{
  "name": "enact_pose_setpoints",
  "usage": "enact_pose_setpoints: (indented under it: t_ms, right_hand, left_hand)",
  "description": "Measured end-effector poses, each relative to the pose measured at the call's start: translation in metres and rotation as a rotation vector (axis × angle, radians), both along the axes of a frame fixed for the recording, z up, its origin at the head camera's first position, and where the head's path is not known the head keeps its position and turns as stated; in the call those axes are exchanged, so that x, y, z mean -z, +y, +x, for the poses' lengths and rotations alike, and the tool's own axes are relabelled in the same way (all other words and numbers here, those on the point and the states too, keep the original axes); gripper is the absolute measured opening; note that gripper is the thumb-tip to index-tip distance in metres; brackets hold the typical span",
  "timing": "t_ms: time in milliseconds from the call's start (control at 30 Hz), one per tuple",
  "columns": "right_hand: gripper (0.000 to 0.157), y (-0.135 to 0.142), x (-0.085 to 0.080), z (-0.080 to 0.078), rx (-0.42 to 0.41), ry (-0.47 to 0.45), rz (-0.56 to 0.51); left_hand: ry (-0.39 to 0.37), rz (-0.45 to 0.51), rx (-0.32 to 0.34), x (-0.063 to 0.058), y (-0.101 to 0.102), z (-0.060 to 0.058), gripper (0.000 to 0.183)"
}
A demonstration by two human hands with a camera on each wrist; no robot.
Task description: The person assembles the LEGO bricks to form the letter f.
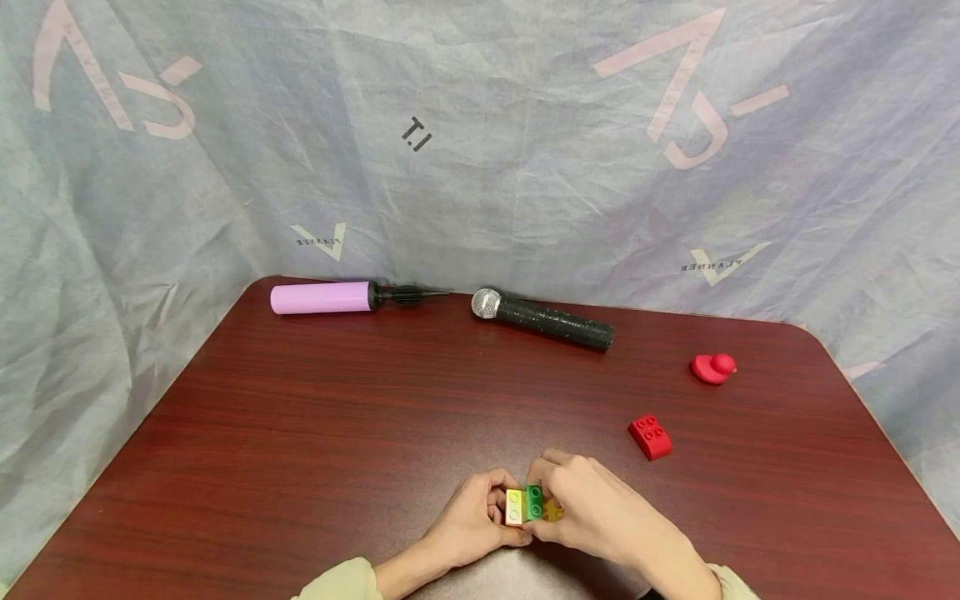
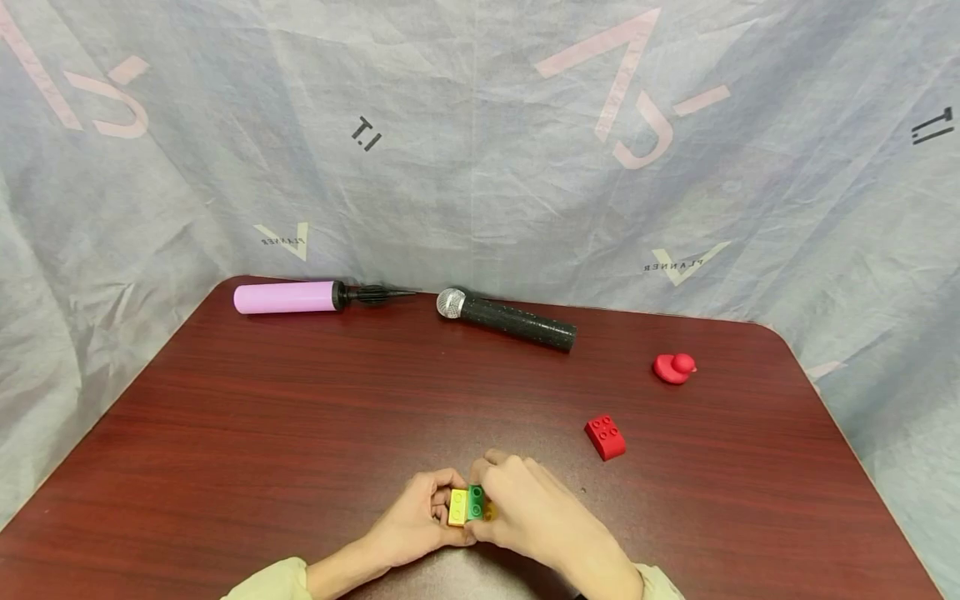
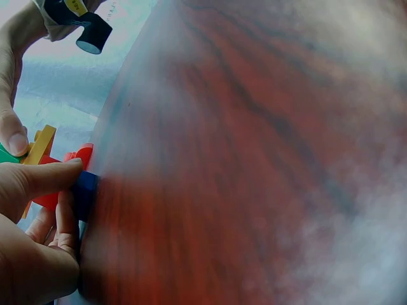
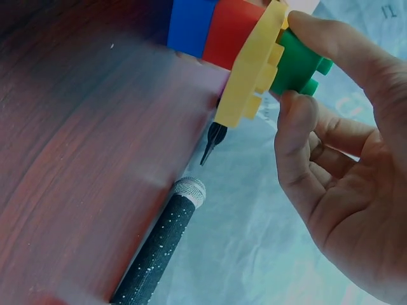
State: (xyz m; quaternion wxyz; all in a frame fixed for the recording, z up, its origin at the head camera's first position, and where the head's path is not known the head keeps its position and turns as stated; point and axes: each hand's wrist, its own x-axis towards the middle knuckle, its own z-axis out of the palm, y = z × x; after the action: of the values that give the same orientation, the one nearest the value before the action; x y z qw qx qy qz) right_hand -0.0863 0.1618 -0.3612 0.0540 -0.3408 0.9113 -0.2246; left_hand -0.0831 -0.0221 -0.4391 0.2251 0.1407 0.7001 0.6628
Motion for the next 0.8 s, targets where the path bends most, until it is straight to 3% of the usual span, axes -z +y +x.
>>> enact_pose_setpoints:
  t_ms: [200,433,600,800]
  right_hand:
    - [0.026,-0.002,0.002,0.0,-0.017,0.039,0.006]
    - [0.025,-0.001,0.005,-0.001,-0.002,0.005,-0.05]
    - [0.029,0.004,0.016,-0.003,0.024,-0.024,-0.141]
    - [0.033,0.01,0.037,-0.005,0.012,-0.025,-0.324]
  left_hand:
    - [0.004,-0.002,-0.008,0.001,0.0,0.0,0.036]
    - [0.003,-0.001,-0.005,0.001,0.0,-0.001,0.037]
    - [0.008,0.006,-0.002,0.001,0.0,-0.001,0.037]
    - [0.014,-0.005,-0.005,0.001,0.0,0.0,0.035]
